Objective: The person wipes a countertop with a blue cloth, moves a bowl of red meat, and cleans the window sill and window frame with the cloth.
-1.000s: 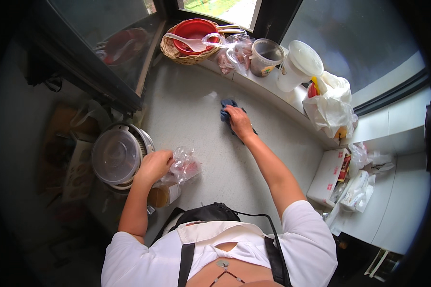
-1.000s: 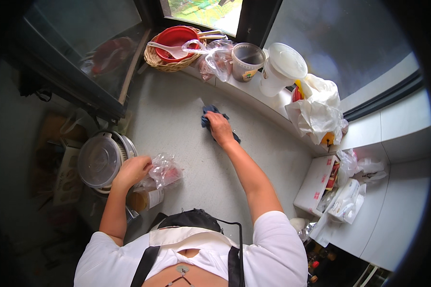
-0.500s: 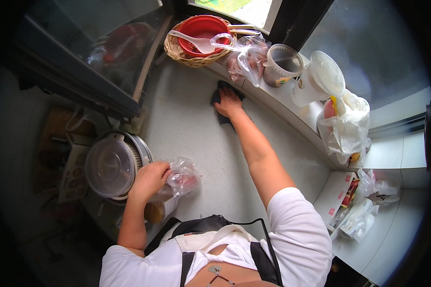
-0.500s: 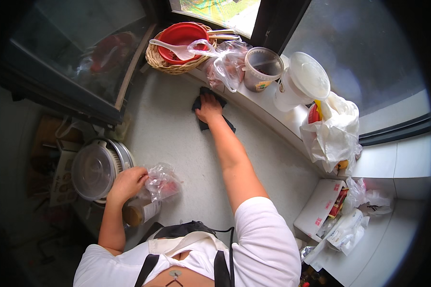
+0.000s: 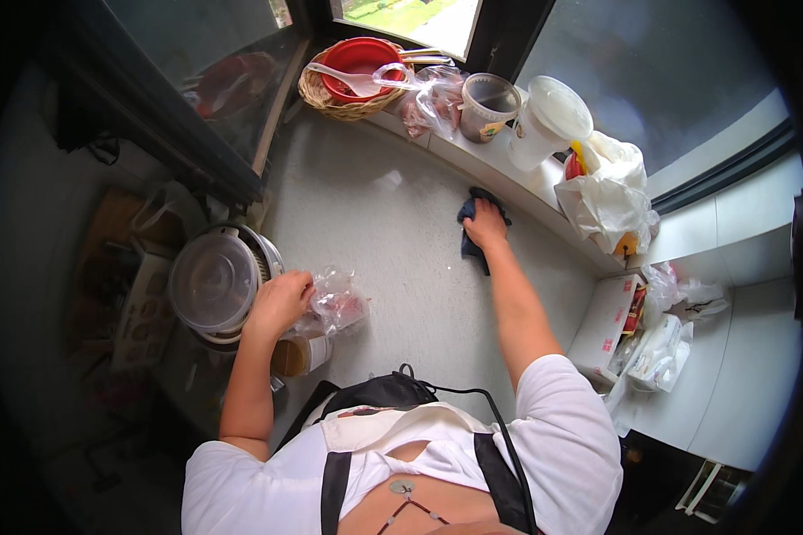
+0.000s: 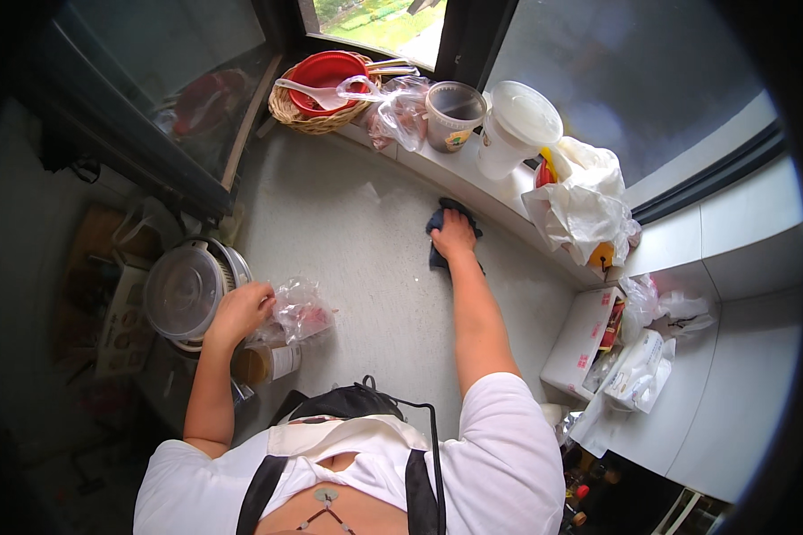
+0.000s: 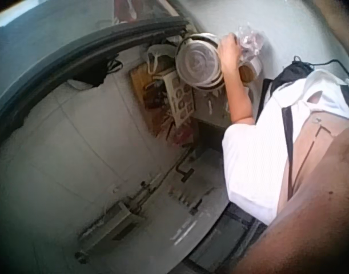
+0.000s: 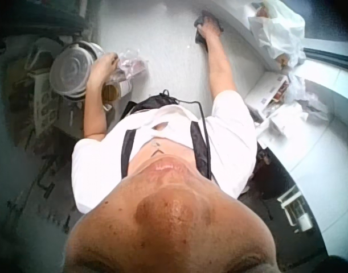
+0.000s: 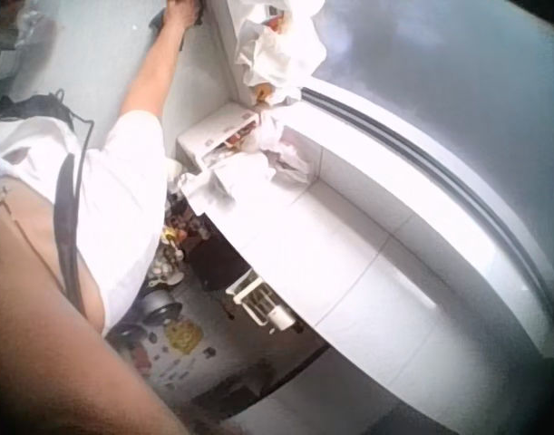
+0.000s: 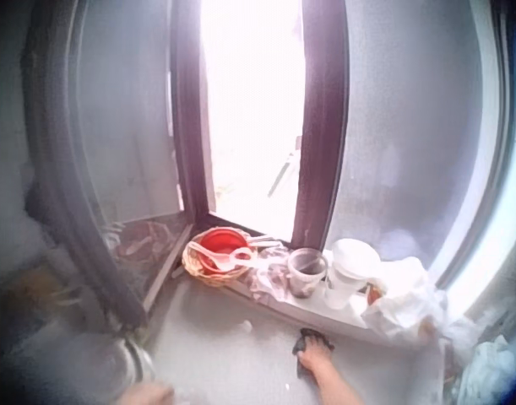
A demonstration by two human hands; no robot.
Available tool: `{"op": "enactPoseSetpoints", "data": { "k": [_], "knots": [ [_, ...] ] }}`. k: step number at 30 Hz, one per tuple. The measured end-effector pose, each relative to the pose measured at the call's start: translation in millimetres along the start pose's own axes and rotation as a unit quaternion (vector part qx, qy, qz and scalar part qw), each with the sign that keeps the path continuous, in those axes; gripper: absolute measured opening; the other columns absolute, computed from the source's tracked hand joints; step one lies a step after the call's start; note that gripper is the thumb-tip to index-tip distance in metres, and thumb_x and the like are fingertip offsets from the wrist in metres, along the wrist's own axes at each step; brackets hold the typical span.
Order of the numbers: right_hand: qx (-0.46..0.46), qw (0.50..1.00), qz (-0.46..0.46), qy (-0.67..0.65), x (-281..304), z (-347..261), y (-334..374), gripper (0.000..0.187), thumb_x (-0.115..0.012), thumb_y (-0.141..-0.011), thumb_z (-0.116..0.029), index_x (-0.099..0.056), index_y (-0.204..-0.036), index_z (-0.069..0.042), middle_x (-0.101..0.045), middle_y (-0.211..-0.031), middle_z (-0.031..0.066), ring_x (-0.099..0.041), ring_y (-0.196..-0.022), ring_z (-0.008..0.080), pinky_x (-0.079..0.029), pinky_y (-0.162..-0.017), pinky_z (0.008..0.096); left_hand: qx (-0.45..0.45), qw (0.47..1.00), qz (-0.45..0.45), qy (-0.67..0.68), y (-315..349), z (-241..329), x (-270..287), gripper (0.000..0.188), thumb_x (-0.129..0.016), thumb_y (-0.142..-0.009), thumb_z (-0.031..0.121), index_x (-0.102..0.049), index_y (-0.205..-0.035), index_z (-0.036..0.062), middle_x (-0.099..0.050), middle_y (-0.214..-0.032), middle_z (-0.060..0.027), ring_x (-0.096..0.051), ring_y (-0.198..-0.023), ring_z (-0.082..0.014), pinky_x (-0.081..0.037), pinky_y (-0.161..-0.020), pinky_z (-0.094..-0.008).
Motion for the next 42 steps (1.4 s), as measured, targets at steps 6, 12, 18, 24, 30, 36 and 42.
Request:
{"op": "enactPoseSetpoints", "data": {
  "k": [6, 12, 18, 24, 30, 36, 42],
  "knots": [
    [-0.121, 0.992, 0.035, -0.004, -7.0, 112.9, 63.3, 0.063, -0.049, -0.075, -0.033, -0.035, -0.129, -0.004, -0.037, -0.133, 0.0151, -0.036, -0.122, 0.0326, -0.033, -0.101, 0.0399, -0.004, 0.999, 0.029, -0.015, 18.4, -2.4, -4.2, 0.014, -0.057, -0.08, 0.018, -0.058, -0.084, 0.0048, -0.059, -0.085, -0.0132, -0.057, -0.08, -0.0335, -0.046, -0.07, -0.0427],
    [-0.285, 0.958, 0.006, -0.034, -11.4, 209.3, 139.4, 0.069, -0.047, -0.078, -0.037, -0.027, -0.134, -0.002, -0.025, -0.14, 0.0199, -0.027, -0.127, 0.0371, -0.025, -0.105, 0.0398, -0.048, 0.993, 0.108, 0.0, 35.2, 15.2, 5.5, 0.011, -0.059, -0.078, 0.014, -0.058, -0.083, 0.0042, -0.059, -0.084, -0.012, -0.057, -0.079, -0.033, -0.046, -0.069, -0.0418],
    [-0.37, 0.927, -0.004, -0.056, -22.8, 215.1, 206.1, 0.071, -0.042, -0.081, -0.039, -0.02, -0.138, -0.002, -0.021, -0.142, 0.0205, -0.021, -0.13, 0.0366, -0.021, -0.107, 0.0386, -0.112, 0.983, 0.145, 0.019, 49.2, 49.1, 18.7, 0.01, -0.059, -0.078, 0.009, -0.056, -0.086, 0.0039, -0.059, -0.084, -0.0119, -0.057, -0.078, -0.0328, -0.046, -0.068, -0.0399],
    [-0.377, 0.924, 0.026, -0.053, -26.7, 194.2, 260.4, 0.066, -0.044, -0.08, -0.036, -0.027, -0.133, -0.001, -0.025, -0.14, 0.019, -0.025, -0.128, 0.0367, -0.023, -0.106, 0.0406, -0.174, 0.964, 0.191, 0.064, 68.4, 58.0, 17.2, 0.011, -0.057, -0.078, 0.005, -0.055, -0.088, 0.0037, -0.059, -0.087, -0.012, -0.058, -0.077, -0.0317, -0.045, -0.067, -0.0377],
    [-0.387, 0.916, 0.07, -0.076, -31.7, 155.9, 315.3, 0.063, -0.046, -0.08, -0.035, -0.028, -0.133, -0.004, -0.024, -0.142, 0.0167, -0.022, -0.13, 0.0337, -0.021, -0.108, 0.039, -0.241, 0.938, 0.216, 0.123, 97.1, 68.9, 0.7, 0.012, -0.058, -0.079, 0.005, -0.055, -0.091, 0.005, -0.06, -0.087, -0.0117, -0.059, -0.076, -0.029, -0.047, -0.066, -0.0346],
    [-0.4, 0.913, 0.044, -0.072, -52.6, 110.3, 395.1, 0.066, -0.046, -0.083, -0.035, -0.023, -0.138, -0.007, -0.017, -0.146, 0.0123, -0.016, -0.134, 0.0278, -0.016, -0.109, 0.0364, -0.303, 0.918, 0.193, 0.166, 122.9, 67.1, -37.6, 0.014, -0.059, -0.078, 0.003, -0.055, -0.091, 0.0054, -0.061, -0.087, -0.0102, -0.06, -0.073, -0.0258, -0.047, -0.063, -0.0321],
    [-0.327, 0.938, 0.098, -0.052, -73.3, 62.5, 458.1, 0.061, -0.052, -0.082, -0.03, -0.03, -0.134, -0.006, -0.024, -0.143, 0.0122, -0.022, -0.131, 0.0287, -0.02, -0.107, 0.0379, -0.307, 0.914, 0.171, 0.202, 143.5, 69.9, -56.8, 0.015, -0.06, -0.077, 0.003, -0.055, -0.091, 0.0044, -0.06, -0.087, -0.01, -0.06, -0.071, -0.0259, -0.047, -0.062, -0.0322]
  ]
}}
Point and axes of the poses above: each hand's wrist, its own y-axis away from the middle knuckle, its own x-axis out of the back of the hand, z = x × y, the point moved 3 cm from there along -y, towards the middle knuckle
